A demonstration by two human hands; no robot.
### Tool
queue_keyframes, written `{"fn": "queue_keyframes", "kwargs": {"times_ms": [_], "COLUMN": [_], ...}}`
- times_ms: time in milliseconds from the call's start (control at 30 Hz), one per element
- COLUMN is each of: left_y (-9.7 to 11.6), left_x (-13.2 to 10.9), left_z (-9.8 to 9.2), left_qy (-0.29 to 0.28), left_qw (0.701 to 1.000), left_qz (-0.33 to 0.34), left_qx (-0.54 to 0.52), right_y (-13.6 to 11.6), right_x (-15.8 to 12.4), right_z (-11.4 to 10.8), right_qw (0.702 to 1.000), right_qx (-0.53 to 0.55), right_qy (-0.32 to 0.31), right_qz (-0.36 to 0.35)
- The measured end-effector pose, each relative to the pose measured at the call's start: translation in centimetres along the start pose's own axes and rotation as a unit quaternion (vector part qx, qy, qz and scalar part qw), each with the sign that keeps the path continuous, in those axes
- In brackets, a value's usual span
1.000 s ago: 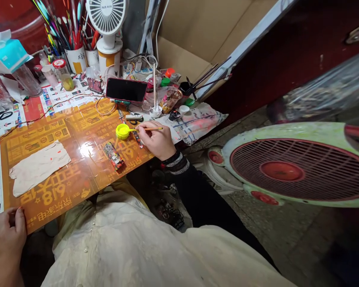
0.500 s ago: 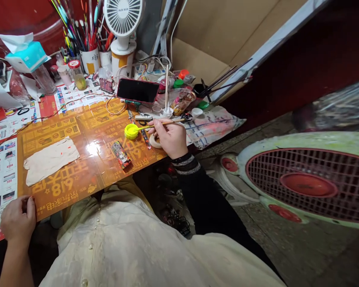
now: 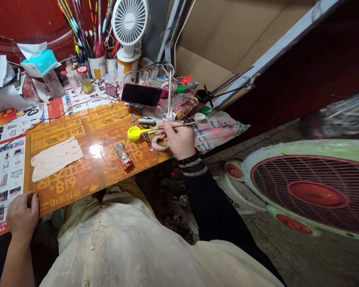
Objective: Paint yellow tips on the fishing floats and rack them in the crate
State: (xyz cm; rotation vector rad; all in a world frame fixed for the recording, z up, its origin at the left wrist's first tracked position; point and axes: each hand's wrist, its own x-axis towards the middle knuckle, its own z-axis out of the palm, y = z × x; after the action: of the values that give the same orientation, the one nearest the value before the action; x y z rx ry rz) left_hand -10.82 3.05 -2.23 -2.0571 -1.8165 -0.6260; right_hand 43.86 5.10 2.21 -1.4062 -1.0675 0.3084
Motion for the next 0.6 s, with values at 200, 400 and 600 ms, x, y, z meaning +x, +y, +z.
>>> {"fn": "queue_keyframes", "kwargs": {"times_ms": [200, 400, 600], "left_y": [0.1, -0.2, -0.5], "left_x": [-0.1, -0.2, -0.8], "left_z": [-0.1, 0.0, 0.2], "left_qy": [-0.001, -0.011, -0.033], "left_qw": [1.0, 1.0, 0.998], "left_qz": [-0.005, 0.001, -0.016], "left_qx": [-0.004, -0.013, -0.06], "right_y": [0.0, 0.6, -0.9], "right_x": [-0.4, -0.7, -1.6], "right_z": [-0.1, 0.5, -0.9], "right_qw": [0.999, 0.996, 0.994], "right_qx": [0.013, -0.023, -0.049], "right_qy": [-0.023, -0.084, -0.09], "right_qz": [-0.024, -0.023, -0.021]}}
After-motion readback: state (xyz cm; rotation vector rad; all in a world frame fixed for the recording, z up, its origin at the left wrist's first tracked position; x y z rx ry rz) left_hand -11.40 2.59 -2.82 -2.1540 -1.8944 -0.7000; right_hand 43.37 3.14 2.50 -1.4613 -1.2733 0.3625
